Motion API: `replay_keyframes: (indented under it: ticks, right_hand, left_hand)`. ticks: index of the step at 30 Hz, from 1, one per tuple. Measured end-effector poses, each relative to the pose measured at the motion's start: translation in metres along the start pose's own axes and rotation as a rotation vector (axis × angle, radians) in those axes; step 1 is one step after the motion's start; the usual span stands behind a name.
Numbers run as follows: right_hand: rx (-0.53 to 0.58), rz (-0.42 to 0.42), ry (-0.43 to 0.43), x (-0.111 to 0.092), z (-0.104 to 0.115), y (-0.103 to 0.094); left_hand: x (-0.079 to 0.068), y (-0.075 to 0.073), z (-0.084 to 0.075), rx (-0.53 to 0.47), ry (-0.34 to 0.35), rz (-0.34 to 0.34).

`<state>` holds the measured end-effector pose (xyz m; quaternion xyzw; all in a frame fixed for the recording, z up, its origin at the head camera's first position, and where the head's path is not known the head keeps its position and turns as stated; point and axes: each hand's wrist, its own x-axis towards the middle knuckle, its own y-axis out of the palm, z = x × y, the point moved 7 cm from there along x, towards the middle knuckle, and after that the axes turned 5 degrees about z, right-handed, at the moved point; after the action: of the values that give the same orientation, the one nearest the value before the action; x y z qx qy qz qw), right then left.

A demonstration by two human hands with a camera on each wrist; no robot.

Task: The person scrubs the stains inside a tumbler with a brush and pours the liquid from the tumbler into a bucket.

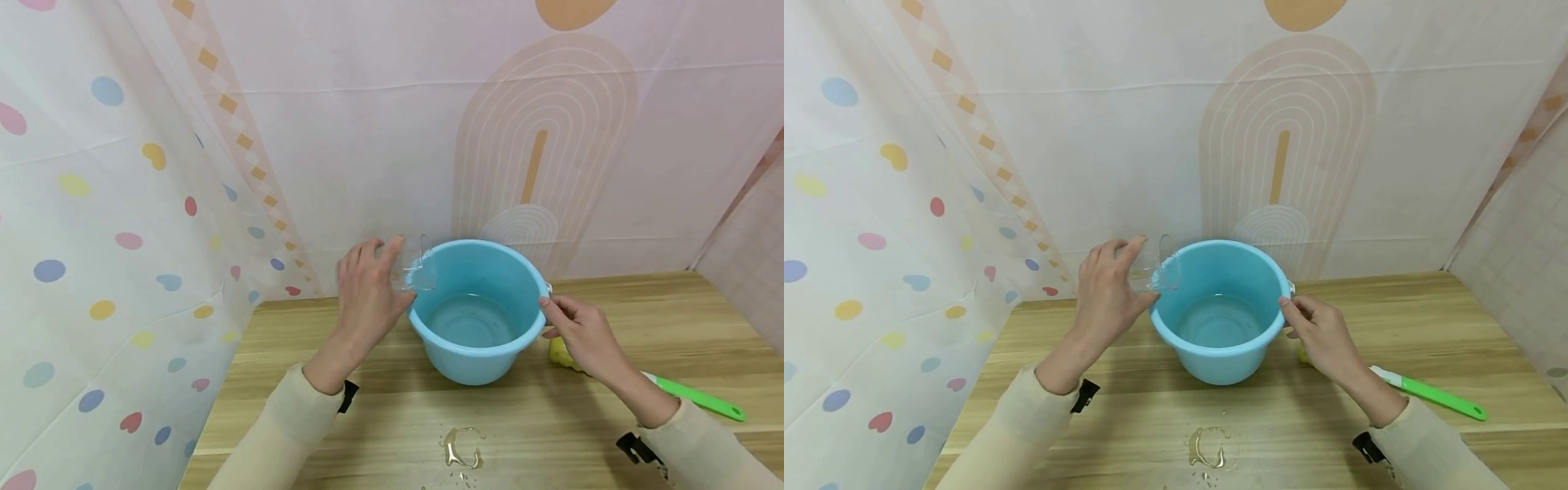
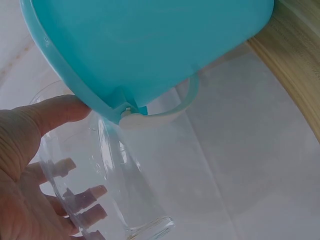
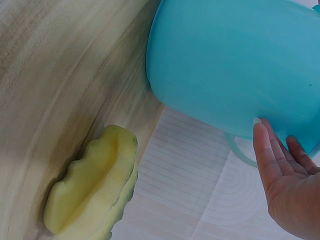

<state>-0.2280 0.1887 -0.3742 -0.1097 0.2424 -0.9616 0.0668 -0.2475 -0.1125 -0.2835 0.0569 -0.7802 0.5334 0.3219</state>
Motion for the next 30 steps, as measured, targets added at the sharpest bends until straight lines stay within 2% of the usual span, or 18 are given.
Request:
replay_keyframes:
  ticks: [13,30]
  right_hand:
    - [0.003,0.005,0.014,-0.0005,-0.002,0.0001]
    - [0.015,0.006,0.001,-0.0002,-0.001,0.0015]
  left_hand:
    - [0.0028,-0.0001,-0.0029,0.024,0.011,0.03]
    - [0.0054,-0.0003,-0.0046,0.067,0.038,0.028]
